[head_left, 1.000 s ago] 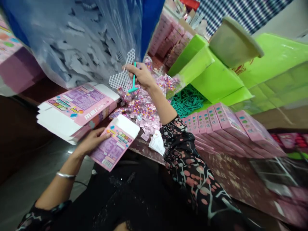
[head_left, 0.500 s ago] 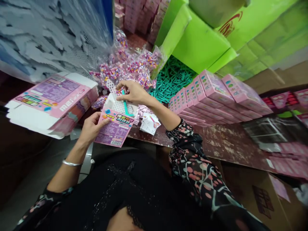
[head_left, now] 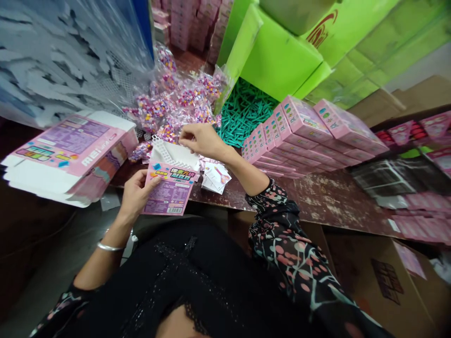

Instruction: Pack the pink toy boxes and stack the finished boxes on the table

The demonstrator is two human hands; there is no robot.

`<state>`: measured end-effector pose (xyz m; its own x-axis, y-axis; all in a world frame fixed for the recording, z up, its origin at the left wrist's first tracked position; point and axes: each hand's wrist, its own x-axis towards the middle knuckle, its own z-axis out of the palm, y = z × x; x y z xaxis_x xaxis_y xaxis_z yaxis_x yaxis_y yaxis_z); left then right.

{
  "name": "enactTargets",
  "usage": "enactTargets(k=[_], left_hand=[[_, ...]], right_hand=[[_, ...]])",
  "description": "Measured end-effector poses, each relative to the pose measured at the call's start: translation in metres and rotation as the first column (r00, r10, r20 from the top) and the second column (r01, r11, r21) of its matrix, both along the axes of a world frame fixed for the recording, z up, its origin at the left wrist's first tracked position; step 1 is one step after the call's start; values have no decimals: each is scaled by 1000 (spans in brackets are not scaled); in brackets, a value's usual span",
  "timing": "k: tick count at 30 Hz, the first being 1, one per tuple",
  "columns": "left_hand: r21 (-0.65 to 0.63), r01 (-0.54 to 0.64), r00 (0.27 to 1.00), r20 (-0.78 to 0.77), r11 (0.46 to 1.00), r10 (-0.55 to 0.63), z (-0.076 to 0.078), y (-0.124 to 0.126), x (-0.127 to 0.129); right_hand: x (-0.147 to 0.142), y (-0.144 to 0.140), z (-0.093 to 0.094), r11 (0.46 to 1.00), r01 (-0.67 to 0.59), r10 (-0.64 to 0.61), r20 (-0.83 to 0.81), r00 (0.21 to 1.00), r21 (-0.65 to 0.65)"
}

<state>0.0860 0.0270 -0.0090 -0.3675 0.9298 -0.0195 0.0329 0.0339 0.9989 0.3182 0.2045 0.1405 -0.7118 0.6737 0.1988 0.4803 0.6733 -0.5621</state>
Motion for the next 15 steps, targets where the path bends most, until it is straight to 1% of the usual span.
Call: enactTargets(k=[2,4,6,8,10,12,13,15], left_hand=[[33,-70,998,5,997,70,0,-4,-8],[82,-108,993,-34,991,111,0,-10,-20],[136,-112,986,-105,984,126,-1,-15,-32],[192,-137,977,-137,972,165,-1,-17,-40],[208,-168,973,-123,963,197,-1,-16,-43],[176,-140,983,-93,974,158,0,-14,-42],[158,-124,988,-68,980,136,0,-12,-41],[140,-119,992,-19,983,123,1,-10,-38]], right_hand=[[18,19,0,993,115,-111,-111,988,25],[41,42,0,967,253,-250,-175,952,-6],[62,62,-2,922,382,-387,-140,911,-62],[74,74,-8,877,470,-476,-52,878,-101],[77,80,-17,853,504,-508,2,861,-139],[72,85,-26,850,496,-501,14,865,-178],[68,87,-31,853,489,-495,17,869,-181],[58,96,-40,861,488,-484,64,873,-144]])
